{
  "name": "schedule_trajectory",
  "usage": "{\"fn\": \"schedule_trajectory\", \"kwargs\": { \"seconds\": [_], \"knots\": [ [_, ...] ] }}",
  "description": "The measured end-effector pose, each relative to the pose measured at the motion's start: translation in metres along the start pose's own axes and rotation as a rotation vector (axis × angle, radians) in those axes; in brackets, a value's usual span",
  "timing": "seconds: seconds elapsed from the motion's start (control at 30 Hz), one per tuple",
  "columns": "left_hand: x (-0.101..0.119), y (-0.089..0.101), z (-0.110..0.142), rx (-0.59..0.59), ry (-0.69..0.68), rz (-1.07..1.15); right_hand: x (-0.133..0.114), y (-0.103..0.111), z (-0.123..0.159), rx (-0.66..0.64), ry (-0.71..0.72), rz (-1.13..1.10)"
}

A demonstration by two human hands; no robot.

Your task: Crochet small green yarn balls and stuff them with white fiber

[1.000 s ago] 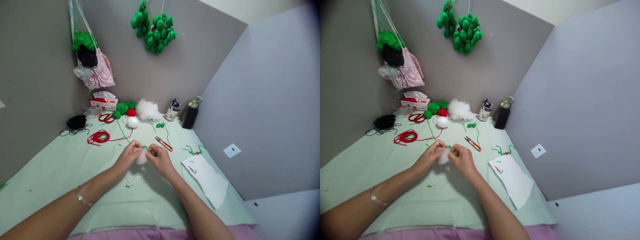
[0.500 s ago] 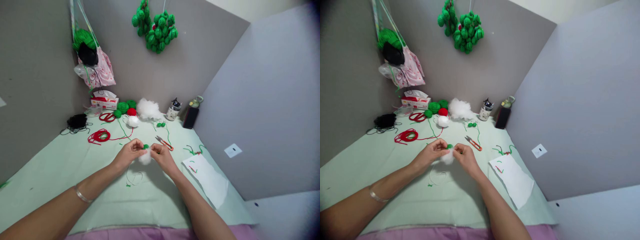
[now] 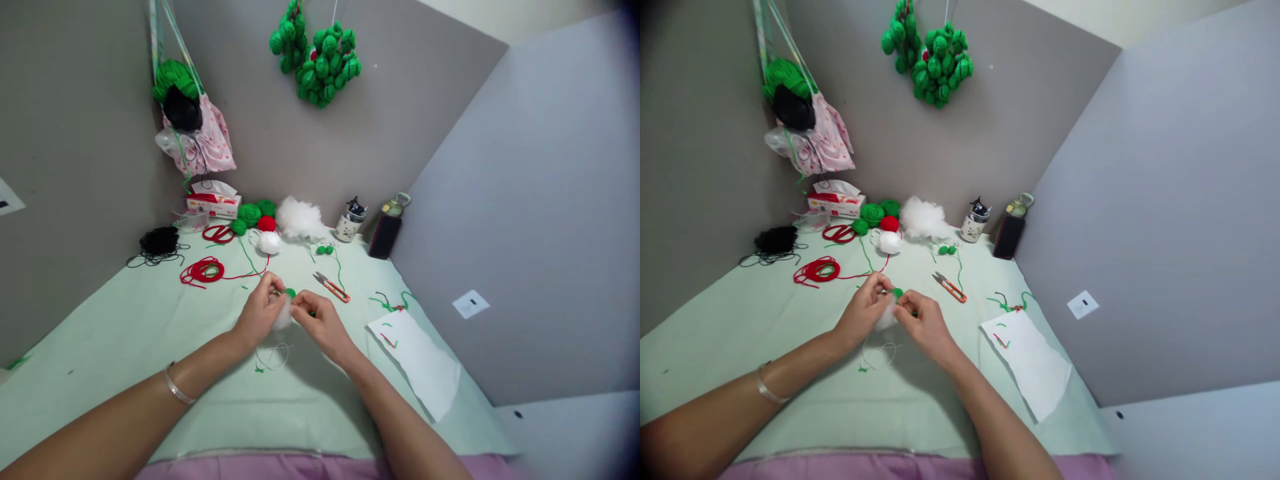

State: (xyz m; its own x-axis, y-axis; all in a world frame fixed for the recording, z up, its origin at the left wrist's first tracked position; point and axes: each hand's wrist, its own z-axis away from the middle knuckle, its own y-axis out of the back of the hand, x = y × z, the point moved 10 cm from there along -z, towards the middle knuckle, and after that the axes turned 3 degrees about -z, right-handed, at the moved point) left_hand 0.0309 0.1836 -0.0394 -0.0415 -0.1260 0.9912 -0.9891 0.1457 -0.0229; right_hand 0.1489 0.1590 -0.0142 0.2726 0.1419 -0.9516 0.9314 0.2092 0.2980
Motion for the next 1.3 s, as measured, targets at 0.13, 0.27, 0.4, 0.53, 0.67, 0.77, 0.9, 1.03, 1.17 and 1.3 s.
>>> {"fn": "schedule_trajectory", "kwargs": {
  "seconds": [0.13, 0.27, 0.4, 0.53, 0.67, 0.77, 0.9, 1.03, 1.17, 1.3],
  "knots": [
    [0.003, -0.007, 0.005, -0.066, 0.022, 0.017, 0.013, 0.013, -0.007, 0.11, -0.013, 0.027],
    [0.007, -0.01, 0.009, -0.101, 0.04, 0.028, 0.018, 0.028, -0.01, 0.198, 0.0, 0.093],
    [0.006, -0.013, 0.009, -0.156, 0.067, 0.03, 0.011, 0.028, -0.005, 0.168, 0.039, 0.138],
    [0.003, -0.007, 0.003, -0.13, 0.049, 0.01, -0.003, 0.016, 0.001, 0.061, 0.076, 0.127],
    [0.0, 0.004, -0.002, -0.015, 0.014, -0.041, -0.01, 0.001, 0.005, -0.01, 0.085, 0.123],
    [-0.001, 0.007, -0.002, 0.032, 0.009, -0.054, -0.008, -0.001, 0.004, -0.005, 0.095, 0.133],
    [-0.002, 0.004, -0.001, 0.008, 0.038, -0.013, -0.015, 0.018, 0.001, 0.109, 0.172, 0.148],
    [-0.002, -0.003, 0.003, -0.036, 0.064, 0.05, -0.027, 0.026, 0.002, 0.087, 0.24, -0.128],
    [-0.002, -0.008, 0.006, -0.054, 0.101, 0.117, -0.018, 0.024, 0.0, 0.056, 0.107, -0.347],
    [-0.003, -0.003, 0.006, 0.0, 0.116, 0.172, -0.02, 0.028, 0.0, 0.111, 0.181, 0.086]
  ]
}}
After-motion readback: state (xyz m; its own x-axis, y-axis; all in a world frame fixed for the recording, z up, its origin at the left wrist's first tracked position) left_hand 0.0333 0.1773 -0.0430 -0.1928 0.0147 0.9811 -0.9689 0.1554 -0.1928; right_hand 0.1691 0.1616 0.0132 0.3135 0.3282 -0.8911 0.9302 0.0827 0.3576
